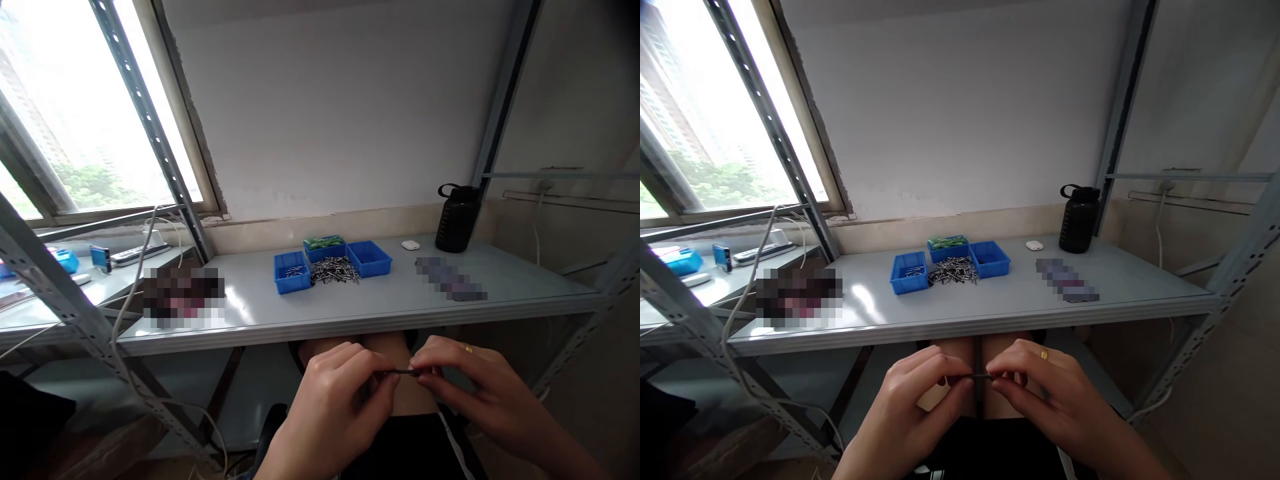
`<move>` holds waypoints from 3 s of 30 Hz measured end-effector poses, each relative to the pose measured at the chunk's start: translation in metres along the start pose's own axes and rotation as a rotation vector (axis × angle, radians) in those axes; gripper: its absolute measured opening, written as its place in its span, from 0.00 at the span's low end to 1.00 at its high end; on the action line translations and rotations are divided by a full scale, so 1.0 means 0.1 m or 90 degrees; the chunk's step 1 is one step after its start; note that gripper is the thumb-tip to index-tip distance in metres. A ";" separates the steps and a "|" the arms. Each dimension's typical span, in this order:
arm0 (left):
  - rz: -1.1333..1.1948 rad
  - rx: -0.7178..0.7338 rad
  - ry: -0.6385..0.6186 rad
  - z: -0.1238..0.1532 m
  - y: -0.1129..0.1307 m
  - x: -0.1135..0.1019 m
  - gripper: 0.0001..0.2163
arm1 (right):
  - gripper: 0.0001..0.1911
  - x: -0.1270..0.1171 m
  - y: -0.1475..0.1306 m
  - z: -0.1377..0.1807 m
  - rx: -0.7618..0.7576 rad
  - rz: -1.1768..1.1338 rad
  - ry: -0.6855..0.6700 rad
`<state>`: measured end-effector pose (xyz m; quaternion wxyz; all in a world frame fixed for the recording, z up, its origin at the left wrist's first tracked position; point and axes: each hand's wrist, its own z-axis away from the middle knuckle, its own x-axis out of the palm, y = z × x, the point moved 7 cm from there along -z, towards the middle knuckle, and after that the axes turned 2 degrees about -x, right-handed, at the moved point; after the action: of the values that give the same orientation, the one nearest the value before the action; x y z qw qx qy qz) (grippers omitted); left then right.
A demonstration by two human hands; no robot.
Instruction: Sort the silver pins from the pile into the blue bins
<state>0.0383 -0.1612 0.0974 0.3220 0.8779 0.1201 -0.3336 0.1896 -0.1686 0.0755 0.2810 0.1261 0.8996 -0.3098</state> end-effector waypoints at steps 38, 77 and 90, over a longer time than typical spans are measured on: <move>0.007 0.028 -0.025 -0.02 0.08 0.07 0.05 | 0.11 0.04 -0.10 0.00 -0.030 -0.076 0.001; 0.003 -0.016 -0.054 -0.04 -0.01 0.14 0.05 | 0.16 0.03 -0.10 0.00 -0.061 0.003 0.031; 0.043 -0.094 -0.110 -0.07 -0.10 0.20 0.09 | 0.20 0.08 -0.15 -0.03 -0.159 0.081 0.012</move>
<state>0.0524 -0.1493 0.0831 0.4059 0.8232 0.0866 -0.3873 0.1753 -0.1781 0.0802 0.3049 0.1497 0.9239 -0.1760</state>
